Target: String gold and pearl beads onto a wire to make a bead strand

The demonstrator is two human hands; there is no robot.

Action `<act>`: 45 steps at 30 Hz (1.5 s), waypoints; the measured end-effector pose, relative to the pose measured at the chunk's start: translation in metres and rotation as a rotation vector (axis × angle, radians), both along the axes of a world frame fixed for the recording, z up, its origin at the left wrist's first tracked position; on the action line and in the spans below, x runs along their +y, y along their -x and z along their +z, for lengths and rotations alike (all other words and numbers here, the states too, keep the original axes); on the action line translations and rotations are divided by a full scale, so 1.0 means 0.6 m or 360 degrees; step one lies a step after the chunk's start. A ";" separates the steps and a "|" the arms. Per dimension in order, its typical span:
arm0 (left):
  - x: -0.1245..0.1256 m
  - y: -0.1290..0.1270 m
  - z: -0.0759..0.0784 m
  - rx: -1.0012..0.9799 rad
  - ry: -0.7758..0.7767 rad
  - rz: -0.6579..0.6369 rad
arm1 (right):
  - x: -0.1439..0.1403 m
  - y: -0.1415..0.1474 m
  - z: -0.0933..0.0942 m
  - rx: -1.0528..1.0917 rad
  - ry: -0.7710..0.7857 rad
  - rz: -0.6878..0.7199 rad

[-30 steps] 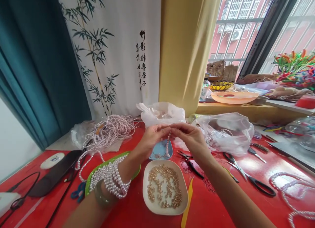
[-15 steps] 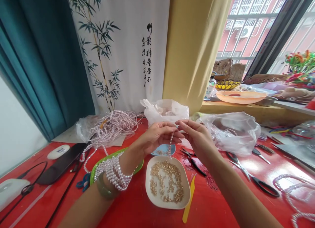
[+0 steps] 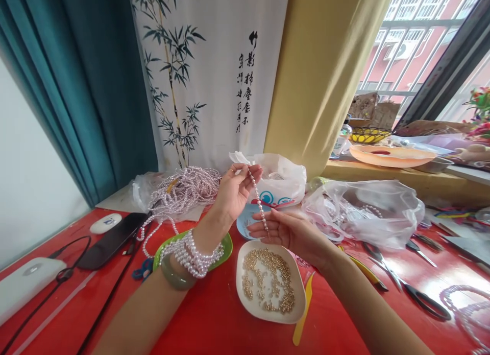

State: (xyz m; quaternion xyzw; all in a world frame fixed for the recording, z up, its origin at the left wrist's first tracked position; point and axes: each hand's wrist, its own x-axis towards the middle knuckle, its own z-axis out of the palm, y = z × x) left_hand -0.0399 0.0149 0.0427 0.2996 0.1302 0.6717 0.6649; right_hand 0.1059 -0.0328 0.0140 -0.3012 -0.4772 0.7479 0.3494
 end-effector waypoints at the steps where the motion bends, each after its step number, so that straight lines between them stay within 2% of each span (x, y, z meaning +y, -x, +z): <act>1: 0.001 0.000 0.000 0.0003 -0.0011 0.0029 | -0.002 0.001 0.001 -0.0002 0.0002 -0.0008; 5: 0.004 0.002 0.000 -0.0006 -0.0059 0.0098 | -0.006 0.001 0.004 -0.0069 -0.0060 -0.0016; 17: 0.023 0.010 -0.018 -0.0057 -0.0106 0.0251 | -0.009 -0.006 0.009 -0.0256 -0.0220 0.0227; 20: 0.022 0.006 -0.019 -0.0055 -0.0037 0.0200 | -0.007 -0.009 0.009 -0.0484 -0.0370 0.0221; 23: 0.014 -0.002 -0.016 0.0000 -0.0001 0.0083 | 0.004 -0.016 0.004 -0.0855 -0.0687 0.0029; 26: 0.001 -0.012 -0.015 0.0098 -0.0043 0.0009 | 0.019 -0.027 -0.003 -0.1155 -0.1073 -0.0304; 29: -0.016 -0.024 -0.019 0.0277 -0.0097 -0.0078 | 0.024 -0.036 0.001 -0.1132 -0.1299 -0.0700; 31: -0.028 -0.031 -0.022 0.0487 -0.0143 -0.0206 | 0.018 -0.039 0.014 -0.0918 -0.1291 -0.0862; 33: -0.042 -0.038 -0.024 0.0695 -0.0155 -0.0351 | 0.007 -0.039 0.030 -0.0734 -0.1213 -0.0874; 36: -0.060 -0.044 -0.023 0.0896 -0.0110 -0.0486 | -0.011 -0.039 0.051 -0.0666 -0.1188 -0.0784; 39: -0.074 -0.045 -0.020 0.1024 -0.0046 -0.0536 | -0.023 -0.042 0.064 -0.0614 -0.1169 -0.0733; 42: -0.078 -0.045 -0.025 0.1097 -0.0008 -0.0601 | -0.028 -0.048 0.069 -0.0432 -0.0991 -0.0594; 45: -0.074 -0.047 -0.037 0.1139 -0.0013 -0.0633 | -0.025 -0.052 0.066 -0.0085 -0.0728 -0.0517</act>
